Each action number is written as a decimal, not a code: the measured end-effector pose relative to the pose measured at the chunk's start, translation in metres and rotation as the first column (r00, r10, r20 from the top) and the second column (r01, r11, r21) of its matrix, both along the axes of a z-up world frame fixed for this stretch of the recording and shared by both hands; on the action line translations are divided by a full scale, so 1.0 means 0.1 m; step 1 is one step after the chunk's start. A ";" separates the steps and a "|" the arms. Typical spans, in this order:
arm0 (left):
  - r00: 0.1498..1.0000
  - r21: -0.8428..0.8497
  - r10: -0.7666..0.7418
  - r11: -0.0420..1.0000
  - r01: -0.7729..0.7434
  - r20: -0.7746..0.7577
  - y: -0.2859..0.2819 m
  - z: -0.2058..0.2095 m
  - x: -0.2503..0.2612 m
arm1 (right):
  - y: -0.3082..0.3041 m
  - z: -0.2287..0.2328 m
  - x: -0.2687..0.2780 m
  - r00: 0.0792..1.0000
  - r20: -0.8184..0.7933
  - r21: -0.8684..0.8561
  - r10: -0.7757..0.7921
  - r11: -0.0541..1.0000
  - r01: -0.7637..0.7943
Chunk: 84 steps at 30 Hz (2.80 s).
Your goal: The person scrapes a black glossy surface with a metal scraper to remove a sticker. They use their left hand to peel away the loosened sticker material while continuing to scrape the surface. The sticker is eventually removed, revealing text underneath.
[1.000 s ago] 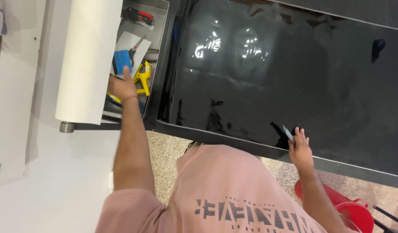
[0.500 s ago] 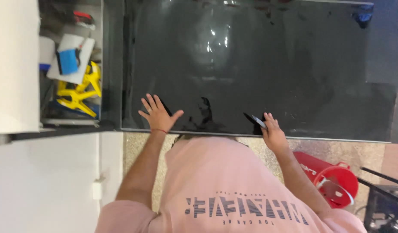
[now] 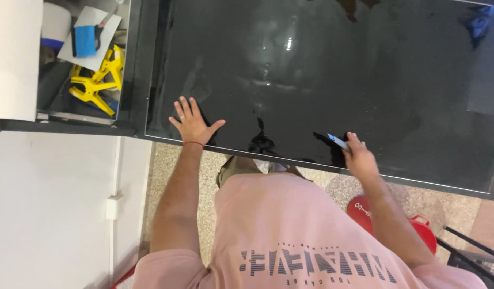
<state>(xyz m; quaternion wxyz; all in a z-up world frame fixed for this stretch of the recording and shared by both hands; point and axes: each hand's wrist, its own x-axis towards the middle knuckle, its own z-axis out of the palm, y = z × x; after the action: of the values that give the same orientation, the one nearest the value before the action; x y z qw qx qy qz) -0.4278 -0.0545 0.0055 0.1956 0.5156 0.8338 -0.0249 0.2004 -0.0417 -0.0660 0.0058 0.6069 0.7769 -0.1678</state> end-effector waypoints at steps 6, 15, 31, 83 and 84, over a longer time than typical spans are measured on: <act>0.995 0.017 -0.078 0.997 0.079 -0.060 0.05 0.12 -0.03 | 0.32 0.31 -0.44 0.999 -0.042 0.043 -0.005 0.999 0.007; 0.898 0.301 -0.438 0.862 0.408 0.035 0.51 -0.19 0.16 | 0.46 0.13 -1.94 0.993 -0.113 -0.090 -0.041 0.995 0.030; 0.865 0.378 -0.494 0.786 0.489 -0.091 0.53 -0.72 0.39 | 0.47 0.18 -2.37 0.971 -0.208 -0.074 -0.121 0.991 0.108; 0.876 0.509 -0.483 0.757 0.410 0.011 0.10 -0.44 0.27 | 0.34 -0.06 -2.52 0.969 -0.212 0.382 0.125 0.924 -0.036; 0.859 0.517 -0.511 0.734 0.440 -0.004 0.02 -0.43 0.23 | 0.34 -0.05 -2.52 0.968 -0.217 0.375 0.129 0.926 -0.039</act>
<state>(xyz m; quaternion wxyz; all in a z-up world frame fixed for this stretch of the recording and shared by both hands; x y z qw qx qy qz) -0.4045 -0.0522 -0.0377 0.0991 0.7448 0.6352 0.1788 -0.0518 -0.0077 -0.0707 -0.1938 0.5386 0.8150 -0.0902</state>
